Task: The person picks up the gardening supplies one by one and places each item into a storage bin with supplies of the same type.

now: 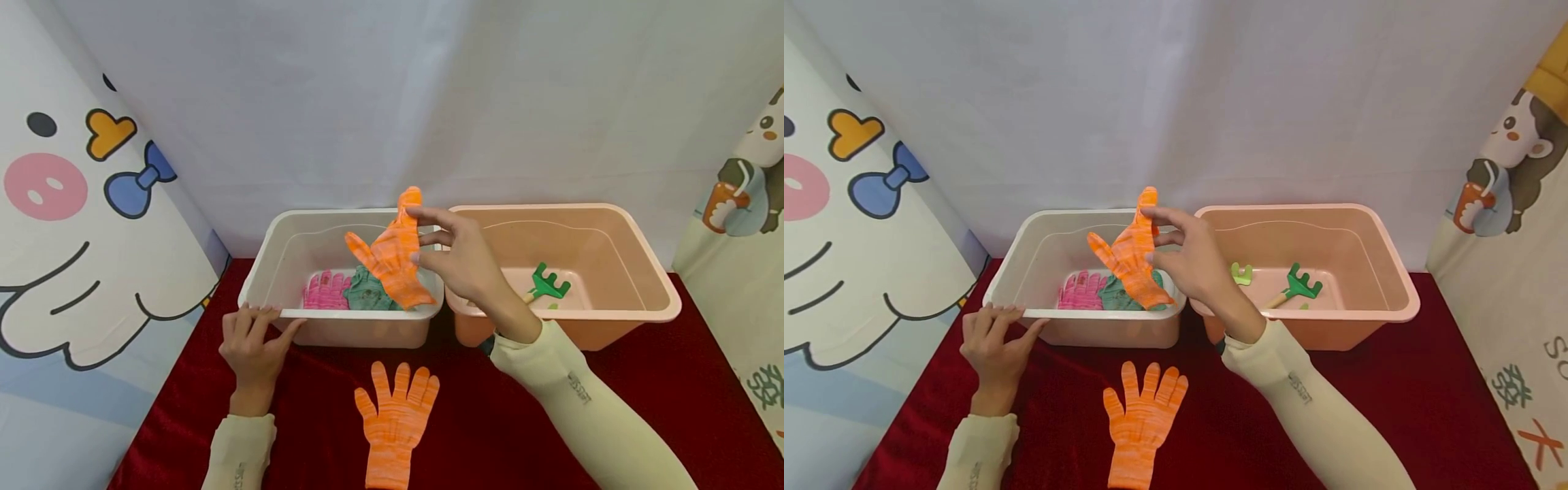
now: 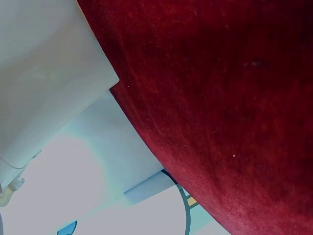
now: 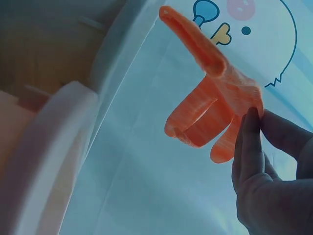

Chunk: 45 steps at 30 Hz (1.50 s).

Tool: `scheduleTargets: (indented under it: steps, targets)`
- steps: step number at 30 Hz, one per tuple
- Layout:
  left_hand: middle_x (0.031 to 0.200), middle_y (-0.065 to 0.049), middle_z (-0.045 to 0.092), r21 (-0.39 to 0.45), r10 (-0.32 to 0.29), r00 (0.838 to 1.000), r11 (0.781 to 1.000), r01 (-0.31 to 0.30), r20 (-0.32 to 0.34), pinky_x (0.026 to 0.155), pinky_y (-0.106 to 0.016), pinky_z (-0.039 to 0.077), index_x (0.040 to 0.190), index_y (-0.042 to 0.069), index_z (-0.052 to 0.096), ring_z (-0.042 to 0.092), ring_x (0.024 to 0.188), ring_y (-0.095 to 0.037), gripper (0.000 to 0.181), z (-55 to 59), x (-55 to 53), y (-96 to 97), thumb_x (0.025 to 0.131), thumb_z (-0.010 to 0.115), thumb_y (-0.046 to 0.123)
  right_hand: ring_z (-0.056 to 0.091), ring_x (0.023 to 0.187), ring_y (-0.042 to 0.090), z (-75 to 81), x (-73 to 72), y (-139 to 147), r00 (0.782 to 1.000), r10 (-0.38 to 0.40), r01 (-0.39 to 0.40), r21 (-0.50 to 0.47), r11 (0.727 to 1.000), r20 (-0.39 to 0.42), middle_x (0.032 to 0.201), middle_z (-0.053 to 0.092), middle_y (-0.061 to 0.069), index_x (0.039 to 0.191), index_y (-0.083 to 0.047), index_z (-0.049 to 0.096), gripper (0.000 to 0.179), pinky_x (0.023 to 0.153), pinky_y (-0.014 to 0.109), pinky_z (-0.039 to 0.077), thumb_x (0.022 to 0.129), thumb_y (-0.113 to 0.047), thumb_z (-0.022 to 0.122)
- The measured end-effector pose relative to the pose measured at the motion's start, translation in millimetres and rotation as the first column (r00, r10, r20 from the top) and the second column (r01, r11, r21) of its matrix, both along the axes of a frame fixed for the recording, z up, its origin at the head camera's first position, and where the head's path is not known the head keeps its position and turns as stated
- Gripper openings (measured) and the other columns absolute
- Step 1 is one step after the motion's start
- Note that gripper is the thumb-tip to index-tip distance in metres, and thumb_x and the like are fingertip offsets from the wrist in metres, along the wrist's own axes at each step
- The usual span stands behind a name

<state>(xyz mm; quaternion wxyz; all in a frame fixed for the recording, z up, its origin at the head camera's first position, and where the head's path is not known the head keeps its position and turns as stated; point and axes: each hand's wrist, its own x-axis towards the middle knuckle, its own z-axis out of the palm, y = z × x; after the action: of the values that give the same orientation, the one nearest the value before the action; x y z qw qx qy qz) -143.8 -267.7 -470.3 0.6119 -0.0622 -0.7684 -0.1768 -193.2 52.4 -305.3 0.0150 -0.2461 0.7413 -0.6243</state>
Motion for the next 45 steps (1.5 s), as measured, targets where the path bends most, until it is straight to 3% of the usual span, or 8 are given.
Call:
scheduleTargets:
  steps: [7, 26, 32, 45]
  targets:
    - [0.076, -0.014, 0.061, -0.003, -0.003, 1.0, 1.0, 0.003, 0.023, 0.053, -0.052, 0.048, 0.079, 0.007, 0.073, 0.052, 0.07, -0.034, 0.053, 1.4, 2.2, 0.2, 0.068, 0.072, 0.059, 0.06, 0.097, 0.018, 3.2, -7.2, -6, 1.0, -0.004, 0.004, 0.03, 1.0, 0.015, 0.127, 0.052, 0.002, 0.13, -0.015, 0.053, 0.054, 0.074, 0.033, 0.053, 0.081, 0.005, 0.064]
    - [0.077, -0.014, 0.063, 0.006, -0.009, 1.0, 1.0, 0.009, -0.005, 0.051, -0.051, 0.046, 0.078, 0.005, 0.073, 0.053, 0.069, -0.035, 0.054, 5.0, 0.3, 2.0, 0.067, 0.073, 0.058, 0.063, 0.091, 0.023, 11.3, -30.0, -23, 0.999, 0.044, -0.043, 0.036, 0.998, -0.015, 0.124, 0.053, 0.008, 0.129, -0.004, 0.052, 0.055, 0.073, 0.032, 0.054, 0.078, 0.014, 0.063]
    - [0.077, -0.014, 0.062, 0.002, -0.007, 1.0, 1.0, 0.007, 0.001, 0.053, -0.051, 0.047, 0.078, 0.006, 0.073, 0.052, 0.069, -0.035, 0.053, 5.4, 0.3, 2.3, 0.068, 0.073, 0.058, 0.061, 0.095, 0.021, 12.2, -35.9, -28, 0.999, 0.032, -0.034, 0.051, 0.998, 0.036, 0.123, 0.053, 0.007, 0.13, -0.007, 0.052, 0.056, 0.074, 0.031, 0.053, 0.078, 0.013, 0.061]
    - [0.076, -0.014, 0.062, 0.002, 0.002, 1.0, 1.0, -0.002, 0.007, 0.054, -0.053, 0.048, 0.078, 0.006, 0.073, 0.053, 0.068, -0.035, 0.053, 2.8, 1.7, 1.0, 0.068, 0.072, 0.059, 0.062, 0.092, 0.021, 9.8, -48.9, -36, 0.998, 0.013, -0.02, 0.126, 0.992, 0.054, 0.119, 0.056, 0.008, 0.128, -0.006, 0.053, 0.056, 0.073, 0.029, 0.053, 0.077, 0.014, 0.063]
